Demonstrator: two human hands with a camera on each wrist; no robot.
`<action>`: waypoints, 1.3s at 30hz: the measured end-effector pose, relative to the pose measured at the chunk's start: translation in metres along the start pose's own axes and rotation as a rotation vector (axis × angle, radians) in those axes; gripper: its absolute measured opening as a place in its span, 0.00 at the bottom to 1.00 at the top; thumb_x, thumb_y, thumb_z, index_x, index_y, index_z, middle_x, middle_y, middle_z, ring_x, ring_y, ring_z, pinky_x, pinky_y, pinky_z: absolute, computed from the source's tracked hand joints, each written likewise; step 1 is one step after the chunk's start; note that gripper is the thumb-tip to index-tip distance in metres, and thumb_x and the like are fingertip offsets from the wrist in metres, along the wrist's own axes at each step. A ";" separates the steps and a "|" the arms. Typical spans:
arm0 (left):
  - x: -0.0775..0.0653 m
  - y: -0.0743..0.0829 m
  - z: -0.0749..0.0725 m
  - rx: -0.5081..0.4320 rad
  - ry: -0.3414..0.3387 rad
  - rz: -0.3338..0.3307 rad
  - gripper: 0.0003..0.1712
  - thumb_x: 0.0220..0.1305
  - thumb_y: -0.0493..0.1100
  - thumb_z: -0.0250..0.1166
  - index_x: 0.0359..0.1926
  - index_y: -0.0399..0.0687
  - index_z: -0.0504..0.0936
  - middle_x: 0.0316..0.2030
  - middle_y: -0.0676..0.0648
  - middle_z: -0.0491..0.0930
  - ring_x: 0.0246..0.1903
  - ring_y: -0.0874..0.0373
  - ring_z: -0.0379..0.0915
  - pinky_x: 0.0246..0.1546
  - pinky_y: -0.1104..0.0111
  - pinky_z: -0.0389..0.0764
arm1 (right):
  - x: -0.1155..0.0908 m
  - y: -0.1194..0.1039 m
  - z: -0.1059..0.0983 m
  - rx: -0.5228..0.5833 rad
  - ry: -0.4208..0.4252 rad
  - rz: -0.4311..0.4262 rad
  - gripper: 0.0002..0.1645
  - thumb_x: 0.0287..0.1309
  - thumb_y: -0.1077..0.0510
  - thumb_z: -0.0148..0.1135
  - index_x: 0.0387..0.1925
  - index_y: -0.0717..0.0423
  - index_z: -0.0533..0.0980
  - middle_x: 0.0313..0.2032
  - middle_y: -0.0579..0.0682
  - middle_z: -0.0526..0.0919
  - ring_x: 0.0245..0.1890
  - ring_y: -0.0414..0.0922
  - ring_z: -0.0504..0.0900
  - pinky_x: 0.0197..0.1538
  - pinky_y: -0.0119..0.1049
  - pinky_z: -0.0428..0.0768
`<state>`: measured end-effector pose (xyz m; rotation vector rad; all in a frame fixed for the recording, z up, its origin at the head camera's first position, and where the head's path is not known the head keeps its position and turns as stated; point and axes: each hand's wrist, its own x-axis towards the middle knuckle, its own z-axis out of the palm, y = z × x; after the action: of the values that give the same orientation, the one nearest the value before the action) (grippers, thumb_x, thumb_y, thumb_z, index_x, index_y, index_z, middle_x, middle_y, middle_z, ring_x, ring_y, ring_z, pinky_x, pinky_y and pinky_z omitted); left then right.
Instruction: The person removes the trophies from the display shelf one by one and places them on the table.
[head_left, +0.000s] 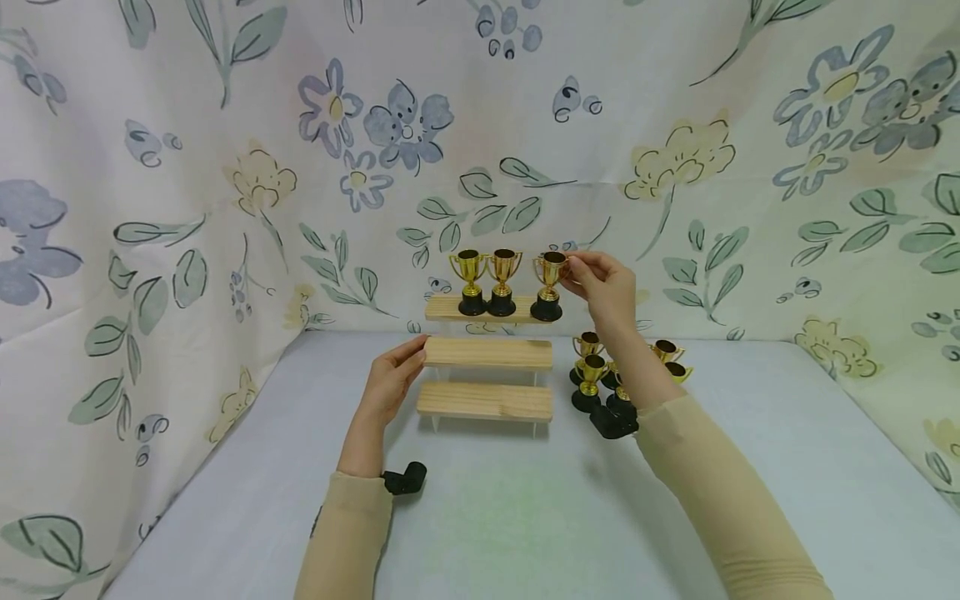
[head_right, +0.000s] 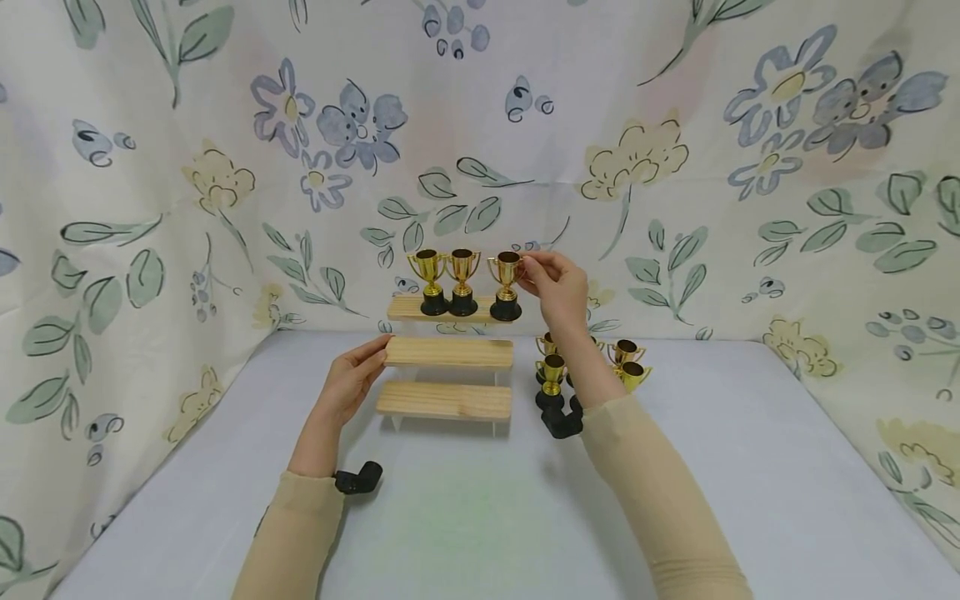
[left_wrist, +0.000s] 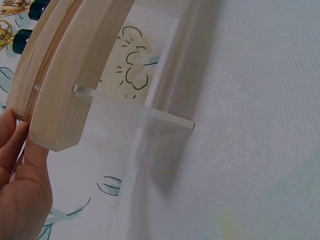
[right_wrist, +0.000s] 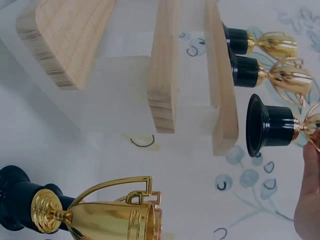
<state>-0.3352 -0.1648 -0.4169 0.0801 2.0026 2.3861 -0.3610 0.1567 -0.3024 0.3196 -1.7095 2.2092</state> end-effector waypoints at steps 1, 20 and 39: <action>0.000 0.000 0.000 -0.008 0.003 -0.003 0.28 0.74 0.34 0.54 0.72 0.37 0.64 0.72 0.39 0.64 0.51 0.76 0.76 0.64 0.80 0.74 | -0.002 -0.002 -0.001 0.005 0.001 -0.001 0.09 0.62 0.58 0.64 0.42 0.58 0.82 0.32 0.41 0.87 0.35 0.36 0.87 0.44 0.28 0.88; 0.001 0.000 0.001 -0.009 -0.002 0.008 0.27 0.74 0.34 0.53 0.71 0.36 0.65 0.72 0.39 0.64 0.49 0.78 0.76 0.60 0.84 0.76 | -0.042 -0.014 -0.031 -0.028 0.029 -0.029 0.09 0.62 0.56 0.65 0.42 0.56 0.82 0.33 0.41 0.88 0.35 0.35 0.88 0.45 0.28 0.88; 0.001 -0.002 -0.001 0.043 -0.008 0.004 0.27 0.74 0.36 0.54 0.72 0.39 0.65 0.73 0.42 0.65 0.54 0.76 0.74 0.65 0.80 0.72 | -0.079 -0.004 -0.063 -0.153 0.032 0.023 0.09 0.64 0.55 0.64 0.42 0.55 0.81 0.35 0.36 0.89 0.36 0.32 0.88 0.44 0.25 0.87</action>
<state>-0.3360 -0.1650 -0.4189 0.0941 2.0524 2.3417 -0.2852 0.2086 -0.3440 0.2267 -1.8601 2.0728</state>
